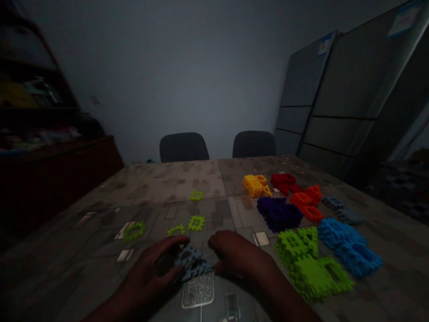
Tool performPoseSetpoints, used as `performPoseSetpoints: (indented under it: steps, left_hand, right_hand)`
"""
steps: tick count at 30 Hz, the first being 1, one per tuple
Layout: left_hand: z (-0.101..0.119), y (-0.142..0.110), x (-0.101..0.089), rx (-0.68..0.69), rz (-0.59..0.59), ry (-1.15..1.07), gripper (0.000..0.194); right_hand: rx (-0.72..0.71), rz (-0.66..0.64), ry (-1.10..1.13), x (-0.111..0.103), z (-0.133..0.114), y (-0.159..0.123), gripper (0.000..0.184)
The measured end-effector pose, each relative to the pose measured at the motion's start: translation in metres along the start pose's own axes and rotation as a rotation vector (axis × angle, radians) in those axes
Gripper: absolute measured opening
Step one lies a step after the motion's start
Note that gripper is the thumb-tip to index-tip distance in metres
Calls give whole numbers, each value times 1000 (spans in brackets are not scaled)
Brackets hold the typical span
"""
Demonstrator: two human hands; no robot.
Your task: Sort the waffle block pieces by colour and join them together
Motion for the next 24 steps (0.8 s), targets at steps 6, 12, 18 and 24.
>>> performPoseSetpoints:
  steps: [6,12,18,24]
  left_hand:
    - [10,-6,13,-17,-86,-29,51]
    - [21,-5,29,87,-138,-55,55]
    - [7,-13,31,54,-135,33,63]
    - [-10,-20,32,-31,-135,134,62]
  right_hand:
    - [-14,-5,39,7,6,5,42]
    - [6,-33,45,6,8,4,46]
    - [28,-37,55,4,-1,0,49]
    - [5,12,4,13,-16,2,31]
Point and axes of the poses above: each hand's wrist, its own y-axis towards the middle knuckle, its own x-axis out of the palm, z = x × y, the point moved 9 cm from there along y, towards the middle knuckle, and after that the axes turned 7 degrees about x, right-handed, at the moved point
